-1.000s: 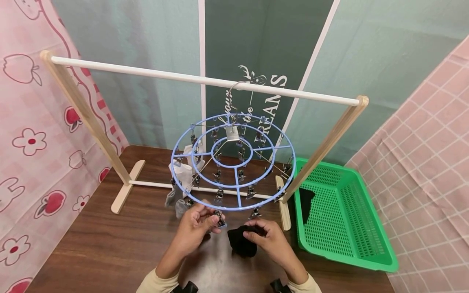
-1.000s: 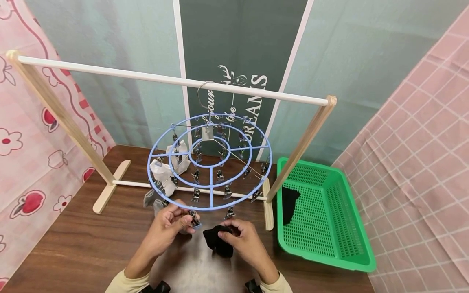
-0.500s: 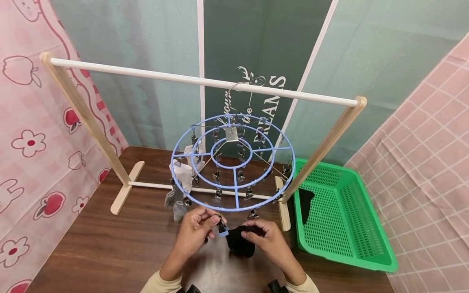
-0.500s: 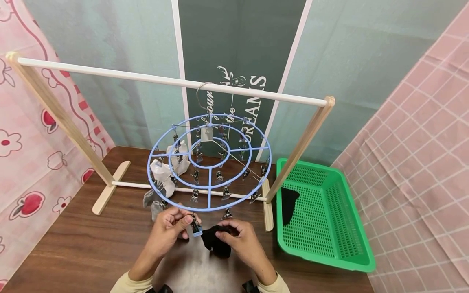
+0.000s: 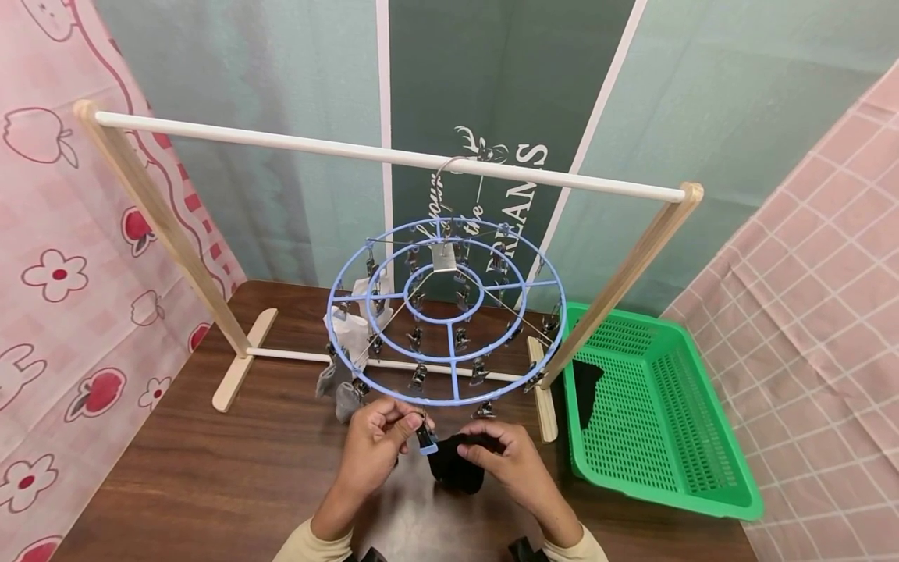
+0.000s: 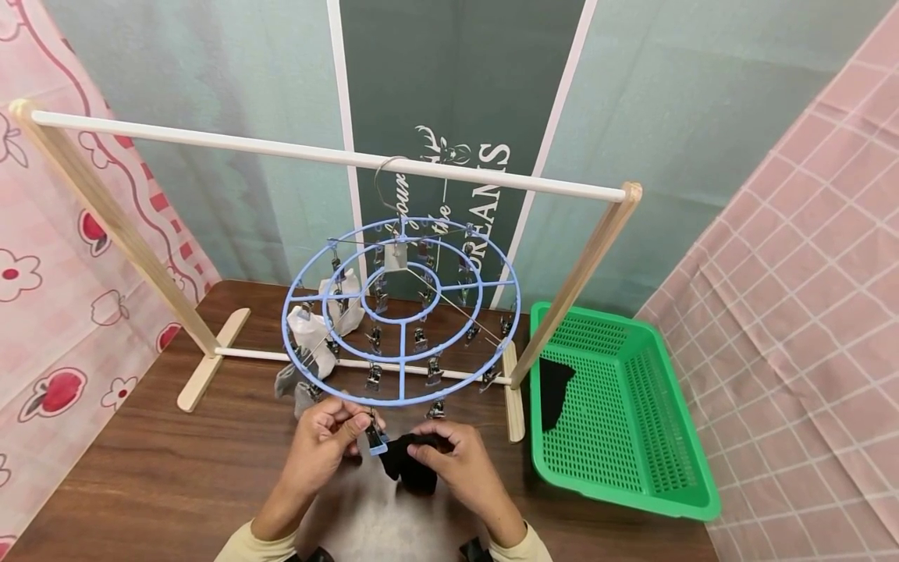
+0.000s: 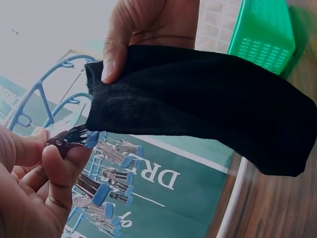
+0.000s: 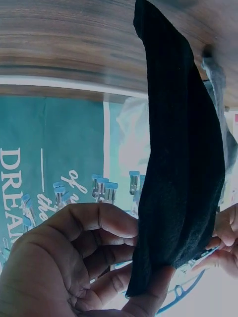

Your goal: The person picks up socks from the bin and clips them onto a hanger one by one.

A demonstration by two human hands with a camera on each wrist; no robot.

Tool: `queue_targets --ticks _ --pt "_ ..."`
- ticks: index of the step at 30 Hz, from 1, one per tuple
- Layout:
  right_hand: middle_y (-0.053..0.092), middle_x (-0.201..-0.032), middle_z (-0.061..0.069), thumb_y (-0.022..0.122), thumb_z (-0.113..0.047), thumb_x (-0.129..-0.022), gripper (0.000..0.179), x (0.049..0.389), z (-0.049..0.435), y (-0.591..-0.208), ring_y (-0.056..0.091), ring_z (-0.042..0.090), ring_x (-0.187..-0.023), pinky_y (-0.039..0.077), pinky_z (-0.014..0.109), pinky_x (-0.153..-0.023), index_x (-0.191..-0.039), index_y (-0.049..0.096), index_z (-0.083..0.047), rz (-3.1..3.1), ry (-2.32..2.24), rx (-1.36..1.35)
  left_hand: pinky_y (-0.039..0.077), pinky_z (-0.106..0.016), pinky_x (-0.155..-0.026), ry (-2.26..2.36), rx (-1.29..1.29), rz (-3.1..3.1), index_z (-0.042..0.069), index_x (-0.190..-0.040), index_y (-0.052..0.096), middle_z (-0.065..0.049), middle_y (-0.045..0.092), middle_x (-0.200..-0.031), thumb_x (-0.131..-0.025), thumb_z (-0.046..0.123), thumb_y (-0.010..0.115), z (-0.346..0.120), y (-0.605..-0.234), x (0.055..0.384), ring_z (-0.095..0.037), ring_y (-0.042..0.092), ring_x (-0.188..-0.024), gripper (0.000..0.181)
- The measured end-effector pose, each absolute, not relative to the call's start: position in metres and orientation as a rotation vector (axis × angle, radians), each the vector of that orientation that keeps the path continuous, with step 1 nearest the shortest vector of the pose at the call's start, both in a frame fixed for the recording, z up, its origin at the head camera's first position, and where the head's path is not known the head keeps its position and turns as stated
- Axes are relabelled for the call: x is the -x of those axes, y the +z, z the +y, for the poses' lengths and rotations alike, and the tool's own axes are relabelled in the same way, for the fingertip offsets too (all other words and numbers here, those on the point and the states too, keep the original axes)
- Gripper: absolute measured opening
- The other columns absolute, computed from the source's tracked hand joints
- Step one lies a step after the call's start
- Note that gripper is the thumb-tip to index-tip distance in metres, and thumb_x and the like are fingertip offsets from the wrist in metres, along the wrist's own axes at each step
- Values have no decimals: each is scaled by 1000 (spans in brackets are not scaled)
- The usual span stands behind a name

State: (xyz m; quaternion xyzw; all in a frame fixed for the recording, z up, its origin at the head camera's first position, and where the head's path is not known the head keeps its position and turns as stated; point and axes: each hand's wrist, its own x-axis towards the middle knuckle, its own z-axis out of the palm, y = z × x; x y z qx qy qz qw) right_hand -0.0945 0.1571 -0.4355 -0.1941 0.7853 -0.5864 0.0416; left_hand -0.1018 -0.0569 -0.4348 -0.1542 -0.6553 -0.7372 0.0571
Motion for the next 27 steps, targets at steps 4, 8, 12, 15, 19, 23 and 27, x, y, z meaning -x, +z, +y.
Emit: queue_targets --ticks 4,8,12,15,19,23,27 --pt "70 -90 7 70 -6 -86 11 94 154 -434 62 9 -78 54 26 -65 -96 71 -3 2397 -1811 561 48 -26 -45 -2222 455 -1996 -6 -81 59 -22 70 -80 -89 -3 63 -56 -435 101 -5 56 -61 10" --pt "70 -89 10 70 -6 -86 12 92 152 -432 61 9 -77 53 26 -64 -97 70 -1 2389 -1832 556 47 -28 -44 -2212 454 -1992 -6 -79 59 -22 69 -80 -88 -4 63 -56 -434 101 -4 55 -60 10" --pt "69 -90 11 70 -6 -86 13 92 149 -431 60 8 -76 52 25 -63 -98 70 0 2385 -1839 549 47 -27 -44 -2187 469 -1990 -6 -78 59 -22 69 -78 -86 -6 64 -56 -434 100 -4 55 -59 10" --pt "69 -90 11 70 -6 -87 13 91 148 -431 60 7 -76 52 24 -63 -98 70 0 2376 -1842 544 48 -28 -44 -2164 490 -1986 -6 -78 59 -22 69 -78 -86 -6 64 -57 -433 100 -4 55 -60 10" --pt "69 -90 11 69 -5 -87 13 91 147 -432 60 7 -75 52 24 -62 -99 69 1 2360 -1852 560 48 -29 -44 -2152 486 -1989 -5 -77 59 -21 70 -77 -86 -6 65 -56 -433 99 -4 55 -59 10" --pt "69 -90 12 69 -5 -88 13 91 146 -431 60 7 -74 52 24 -61 -99 69 1 2350 -1861 570 49 -29 -45 -2162 463 -2003 -5 -77 59 -19 70 -78 -86 -5 65 -56 -433 100 -4 56 -60 10" --pt "69 -89 12 69 -5 -87 13 91 146 -431 61 7 -74 52 24 -62 -98 69 1 2353 -1864 568 48 -26 -46 -2158 471 -2012 -4 -77 60 -19 71 -79 -86 -5 65 -56 -434 100 -4 57 -60 11"
